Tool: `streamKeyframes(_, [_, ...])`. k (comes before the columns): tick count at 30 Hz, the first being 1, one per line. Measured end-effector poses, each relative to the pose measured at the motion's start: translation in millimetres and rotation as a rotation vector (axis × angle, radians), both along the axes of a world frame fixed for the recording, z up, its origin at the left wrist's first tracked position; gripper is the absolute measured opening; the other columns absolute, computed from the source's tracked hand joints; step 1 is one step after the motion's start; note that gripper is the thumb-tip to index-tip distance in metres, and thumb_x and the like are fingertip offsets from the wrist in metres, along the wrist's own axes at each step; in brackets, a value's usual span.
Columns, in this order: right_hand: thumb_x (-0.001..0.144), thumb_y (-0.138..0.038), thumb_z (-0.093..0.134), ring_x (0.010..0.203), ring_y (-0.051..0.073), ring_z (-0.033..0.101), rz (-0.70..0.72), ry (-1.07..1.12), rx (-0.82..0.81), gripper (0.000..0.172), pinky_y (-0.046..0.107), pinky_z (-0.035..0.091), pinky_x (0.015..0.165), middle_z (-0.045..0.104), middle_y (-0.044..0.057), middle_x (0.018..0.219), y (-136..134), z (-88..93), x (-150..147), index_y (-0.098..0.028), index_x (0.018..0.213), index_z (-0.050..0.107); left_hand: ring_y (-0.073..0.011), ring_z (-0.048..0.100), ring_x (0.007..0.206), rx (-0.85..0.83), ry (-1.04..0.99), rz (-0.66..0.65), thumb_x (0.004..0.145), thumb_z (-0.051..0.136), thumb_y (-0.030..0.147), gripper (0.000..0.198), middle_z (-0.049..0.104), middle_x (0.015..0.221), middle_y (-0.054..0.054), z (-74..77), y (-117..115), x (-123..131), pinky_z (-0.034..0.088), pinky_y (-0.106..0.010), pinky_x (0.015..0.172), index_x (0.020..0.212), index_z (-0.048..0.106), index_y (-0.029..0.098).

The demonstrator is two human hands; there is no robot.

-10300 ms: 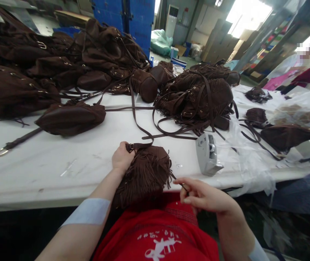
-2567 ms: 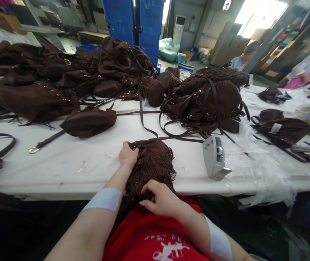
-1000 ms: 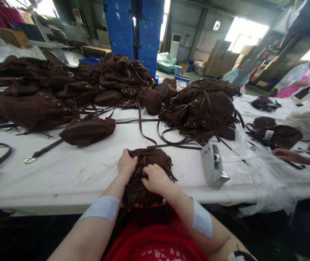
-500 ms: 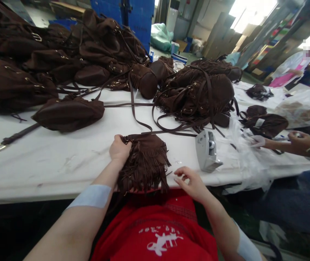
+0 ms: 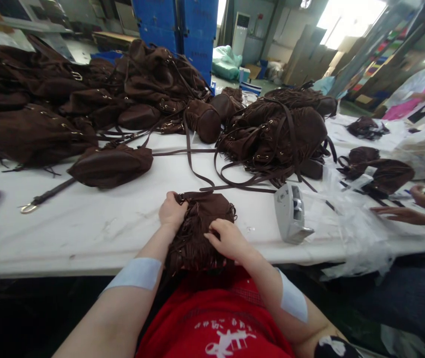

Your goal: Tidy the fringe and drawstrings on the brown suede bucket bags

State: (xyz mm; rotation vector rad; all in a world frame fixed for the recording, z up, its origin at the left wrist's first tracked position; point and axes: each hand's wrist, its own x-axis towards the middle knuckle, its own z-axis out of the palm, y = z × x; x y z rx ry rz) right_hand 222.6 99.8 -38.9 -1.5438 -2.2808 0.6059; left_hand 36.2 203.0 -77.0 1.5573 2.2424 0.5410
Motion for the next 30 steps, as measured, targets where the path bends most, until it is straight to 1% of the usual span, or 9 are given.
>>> streamKeyframes(4, [0.086, -0.031, 0.061, 0.065, 0.011, 0.049, 0.012, 0.132, -0.14, 0.024, 0.023, 0.036, 0.062, 0.054, -0.001, 0.07, -50.8, -8.8, 41.3, -0.018, 0.067, 0.054, -0.0294, 0.067, 0.09, 0.007, 0.0, -0.006, 0.08, 0.057, 0.045, 0.038, 0.07, 0.095, -0.01, -1.0, 1.7, 0.4, 0.049, -0.037, 0.074, 0.109, 0.048, 0.024])
streamKeyframes(7, [0.084, -0.032, 0.062, 0.055, 0.01, 0.044, -0.121, 0.147, -0.268, 0.027, 0.023, 0.032, 0.054, 0.051, -0.003, 0.059, -81.0, -13.3, 74.8, -0.018, 0.063, 0.053, -0.0295, 0.067, 0.09, 0.018, -0.013, 0.026, 0.08, 0.057, 0.046, 0.038, 0.069, 0.095, -0.01, -2.2, 4.0, -0.2, 0.049, -0.037, 0.074, 0.11, 0.048, 0.024])
streamKeyframes(10, [0.086, -0.031, 0.058, 0.059, 0.012, 0.049, -0.237, 0.198, -0.232, 0.018, 0.024, 0.037, 0.056, 0.056, 0.0, 0.066, -91.9, -8.3, 93.0, -0.018, 0.074, 0.06, -0.0299, 0.066, 0.09, 0.024, -0.018, 0.045, 0.08, 0.056, 0.049, 0.04, 0.069, 0.096, -0.011, -3.4, 5.5, -0.3, 0.049, -0.038, 0.074, 0.11, 0.048, 0.024])
streamKeyframes(12, [0.088, -0.028, 0.056, 0.076, 0.016, 0.057, -0.2, 0.266, -0.151, 0.012, 0.026, 0.045, 0.069, 0.063, 0.004, 0.084, -88.0, -2.8, 88.6, -0.019, 0.09, 0.063, -0.0303, 0.066, 0.09, 0.028, -0.017, 0.05, 0.08, 0.056, 0.048, 0.04, 0.069, 0.096, -0.011, -3.5, 5.8, 0.1, 0.049, -0.039, 0.074, 0.11, 0.047, 0.024])
streamKeyframes(15, [0.084, -0.031, 0.061, 0.106, 0.021, 0.055, -0.045, 0.268, -0.07, 0.031, 0.034, 0.044, 0.092, 0.062, 0.01, 0.115, -71.9, -1.0, 55.9, -0.02, 0.114, 0.061, -0.0309, 0.067, 0.089, 0.03, -0.017, 0.061, 0.079, 0.057, 0.045, 0.039, 0.069, 0.095, -0.011, -2.3, 5.1, 1.0, 0.05, -0.039, 0.074, 0.11, 0.047, 0.023])
streamKeyframes(19, [0.074, -0.044, 0.071, 0.097, 0.025, 0.058, 0.066, 0.078, -0.081, 0.034, 0.036, 0.044, 0.088, 0.066, 0.01, 0.097, -51.1, -12.7, -4.8, -0.016, 0.093, 0.066, -0.0314, 0.067, 0.091, 0.023, -0.018, 0.071, 0.079, 0.056, 0.043, 0.039, 0.069, 0.095, -0.012, 0.1, 3.7, 0.5, 0.05, -0.039, 0.075, 0.111, 0.047, 0.022])
streamKeyframes(22, [0.079, -0.043, 0.067, 0.088, 0.02, 0.06, 0.15, 0.159, -0.136, 0.026, 0.03, 0.044, 0.081, 0.067, 0.006, 0.088, -48.0, -20.4, -27.6, -0.017, 0.084, 0.067, -0.0315, 0.067, 0.091, 0.017, -0.02, 0.066, 0.078, 0.056, 0.041, 0.039, 0.069, 0.095, -0.012, 1.0, 3.2, -0.9, 0.05, -0.039, 0.075, 0.111, 0.047, 0.022])
streamKeyframes(25, [0.083, -0.034, 0.063, 0.078, 0.015, 0.059, 0.196, 0.326, -0.197, 0.015, 0.023, 0.042, 0.071, 0.065, 0.001, 0.081, -57.7, -24.1, -17.3, -0.019, 0.083, 0.066, -0.0312, 0.067, 0.089, 0.022, -0.026, 0.06, 0.078, 0.056, 0.04, 0.037, 0.069, 0.094, -0.012, 0.7, 2.7, -1.7, 0.05, -0.039, 0.074, 0.11, 0.047, 0.022])
streamKeyframes(30, [0.081, -0.03, 0.063, 0.062, 0.011, 0.047, -0.047, 0.36, -0.257, 0.025, 0.023, 0.034, 0.059, 0.052, -0.002, 0.062, -87.6, -24.9, 45.6, -0.017, 0.062, 0.055, -0.0304, 0.067, 0.089, 0.031, -0.023, 0.048, 0.079, 0.055, 0.041, 0.036, 0.069, 0.094, -0.011, -0.7, 1.6, -0.6, 0.05, -0.038, 0.074, 0.109, 0.048, 0.023])
